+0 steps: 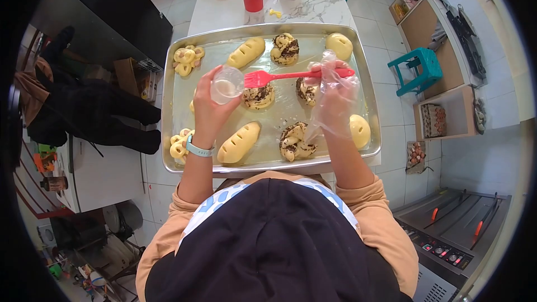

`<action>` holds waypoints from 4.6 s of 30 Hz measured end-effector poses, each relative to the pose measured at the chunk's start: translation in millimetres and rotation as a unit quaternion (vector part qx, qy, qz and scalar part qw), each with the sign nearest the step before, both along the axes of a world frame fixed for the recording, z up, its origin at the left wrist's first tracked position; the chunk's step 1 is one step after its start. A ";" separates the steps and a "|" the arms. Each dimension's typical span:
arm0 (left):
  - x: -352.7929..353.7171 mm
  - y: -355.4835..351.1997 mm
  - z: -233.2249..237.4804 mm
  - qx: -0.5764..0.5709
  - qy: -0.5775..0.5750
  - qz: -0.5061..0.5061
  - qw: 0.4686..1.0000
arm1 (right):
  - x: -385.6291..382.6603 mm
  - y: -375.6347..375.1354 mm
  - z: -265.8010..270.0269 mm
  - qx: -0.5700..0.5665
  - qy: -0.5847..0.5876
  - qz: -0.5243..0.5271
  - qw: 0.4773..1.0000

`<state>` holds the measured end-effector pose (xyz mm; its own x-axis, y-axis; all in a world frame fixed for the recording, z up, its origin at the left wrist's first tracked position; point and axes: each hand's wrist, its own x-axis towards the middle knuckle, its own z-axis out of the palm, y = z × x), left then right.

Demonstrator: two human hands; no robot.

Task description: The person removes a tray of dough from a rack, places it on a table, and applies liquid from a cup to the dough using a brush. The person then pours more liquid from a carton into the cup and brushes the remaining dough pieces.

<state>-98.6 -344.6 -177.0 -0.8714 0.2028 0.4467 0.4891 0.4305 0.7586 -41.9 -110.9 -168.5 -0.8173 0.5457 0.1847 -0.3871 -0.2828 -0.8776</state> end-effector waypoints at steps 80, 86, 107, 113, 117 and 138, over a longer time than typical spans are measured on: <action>-12.1 34.7 6.2 -0.086 0.097 -0.046 0.991 | -6.2 -28.1 8.7 0.069 -0.056 -0.007 0.996; -27.4 10.2 -3.9 -0.053 0.075 0.003 0.996 | -2.2 -10.9 9.2 0.074 -0.004 -0.073 0.995; -28.3 -4.7 2.0 0.008 0.036 0.011 0.999 | 23.1 5.5 -27.7 0.134 -0.089 -0.021 0.987; -36.7 6.8 18.6 0.003 0.003 -0.046 0.999 | 16.2 16.4 -1.1 0.112 -0.087 -0.049 0.989; -51.3 26.4 25.9 0.001 -0.020 -0.092 0.996 | -1.0 15.6 53.8 0.141 0.055 -0.082 0.985; -137.0 67.1 5.7 -0.063 0.068 -0.034 0.995 | -109.5 75.2 -5.3 0.055 -0.030 -0.087 0.994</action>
